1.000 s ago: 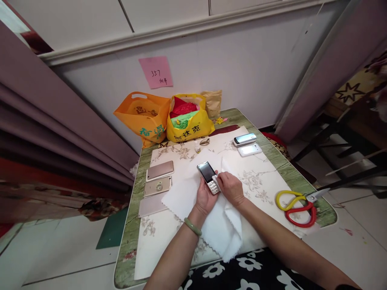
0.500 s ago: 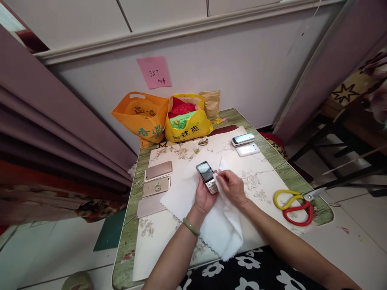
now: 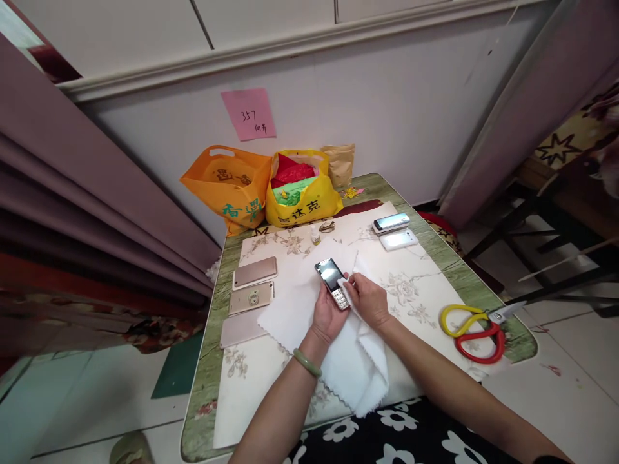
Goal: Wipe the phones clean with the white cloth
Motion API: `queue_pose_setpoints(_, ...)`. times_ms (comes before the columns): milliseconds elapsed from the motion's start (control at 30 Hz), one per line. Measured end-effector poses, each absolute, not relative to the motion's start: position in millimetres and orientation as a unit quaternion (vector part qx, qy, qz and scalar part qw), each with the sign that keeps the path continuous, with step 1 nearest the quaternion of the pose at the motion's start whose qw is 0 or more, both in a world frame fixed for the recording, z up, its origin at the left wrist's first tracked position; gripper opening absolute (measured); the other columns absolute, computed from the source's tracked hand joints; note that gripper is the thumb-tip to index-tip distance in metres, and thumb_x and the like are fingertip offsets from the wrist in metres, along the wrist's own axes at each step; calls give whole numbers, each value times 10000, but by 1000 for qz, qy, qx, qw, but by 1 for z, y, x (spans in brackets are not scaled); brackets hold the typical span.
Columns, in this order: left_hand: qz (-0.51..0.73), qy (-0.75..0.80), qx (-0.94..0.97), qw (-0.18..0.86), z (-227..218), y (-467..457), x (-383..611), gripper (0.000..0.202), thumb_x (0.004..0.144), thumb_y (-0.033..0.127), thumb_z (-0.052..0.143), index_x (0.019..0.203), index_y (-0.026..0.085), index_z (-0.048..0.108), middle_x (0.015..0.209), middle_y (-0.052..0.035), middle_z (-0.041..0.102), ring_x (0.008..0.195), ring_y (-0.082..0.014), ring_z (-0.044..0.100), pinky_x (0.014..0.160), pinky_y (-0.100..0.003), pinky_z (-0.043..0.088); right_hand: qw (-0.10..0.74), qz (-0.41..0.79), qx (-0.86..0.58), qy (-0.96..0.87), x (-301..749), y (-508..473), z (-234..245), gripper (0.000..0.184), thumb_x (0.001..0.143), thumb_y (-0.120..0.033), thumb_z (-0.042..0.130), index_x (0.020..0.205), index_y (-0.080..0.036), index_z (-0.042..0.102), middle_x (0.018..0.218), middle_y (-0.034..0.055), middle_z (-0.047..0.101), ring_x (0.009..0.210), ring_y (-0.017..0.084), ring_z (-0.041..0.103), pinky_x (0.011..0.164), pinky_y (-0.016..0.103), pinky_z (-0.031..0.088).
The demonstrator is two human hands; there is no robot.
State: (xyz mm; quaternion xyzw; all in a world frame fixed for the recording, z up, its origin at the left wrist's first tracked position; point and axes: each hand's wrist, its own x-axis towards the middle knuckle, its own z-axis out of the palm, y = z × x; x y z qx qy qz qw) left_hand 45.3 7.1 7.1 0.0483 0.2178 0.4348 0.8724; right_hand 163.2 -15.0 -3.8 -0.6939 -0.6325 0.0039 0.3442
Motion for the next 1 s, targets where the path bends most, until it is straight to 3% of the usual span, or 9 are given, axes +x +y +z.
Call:
queue_pose_setpoints(133, 442, 225, 46, 867, 6, 6, 44, 476, 956, 447, 406, 1212, 105, 617, 1264, -130, 632, 1254, -234, 531, 1109, -376, 371, 331, -29, -704, -628, 156, -18, 1, 272, 986, -367, 425, 811, -205, 556, 687, 2, 624, 584, 127, 534, 533, 270, 252)
queue_pose_setpoints(300, 429, 221, 67, 873, 3, 4, 43, 547, 945, 494, 408, 1248, 78, 594, 1217, -148, 656, 1241, -233, 540, 1113, -362, 359, 300, -61, -619, -723, 146, -22, 5, 338, 991, -346, 401, 735, -195, 561, 647, 24, 610, 617, 137, 541, 581, 278, 271)
queue_pose_setpoints(500, 447, 241, 43, 860, 4, 5, 45, 459, 952, 450, 420, 1179, 117, 639, 1230, -113, 657, 1207, -218, 566, 1105, -349, 367, 278, -32, -721, -634, 156, -14, 6, 290, 993, -359, 391, 862, -190, 587, 705, 15, 648, 571, 127, 520, 534, 275, 217)
queue_pose_setpoints(700, 421, 215, 85, 877, 3, 4, 43, 563, 926, 517, 441, 1242, 77, 597, 1230, -150, 646, 1244, -241, 534, 1098, -346, 369, 278, -54, -609, -741, 150, -24, 4, 344, 993, -336, 391, 735, -190, 564, 657, 24, 608, 632, 138, 538, 593, 278, 261)
queue_pose_setpoints(867, 454, 248, 44, 855, 1, 6, 44, 408, 923, 446, 497, 1154, 143, 645, 1165, -93, 687, 1186, -205, 575, 1084, -332, 387, 259, -14, -690, -675, 157, -7, 8, 283, 983, -373, 424, 838, -192, 587, 700, 12, 640, 606, 129, 536, 542, 272, 218)
queue_pose_setpoints(1000, 452, 249, 39, 856, 1, 7, 45, 407, 923, 460, 499, 1165, 166, 642, 1176, -72, 686, 1159, -197, 591, 1069, -336, 400, 255, 12, -721, -644, 160, 2, 8, 262, 976, -383, 435, 855, -201, 580, 730, 9, 654, 603, 128, 542, 526, 268, 190)
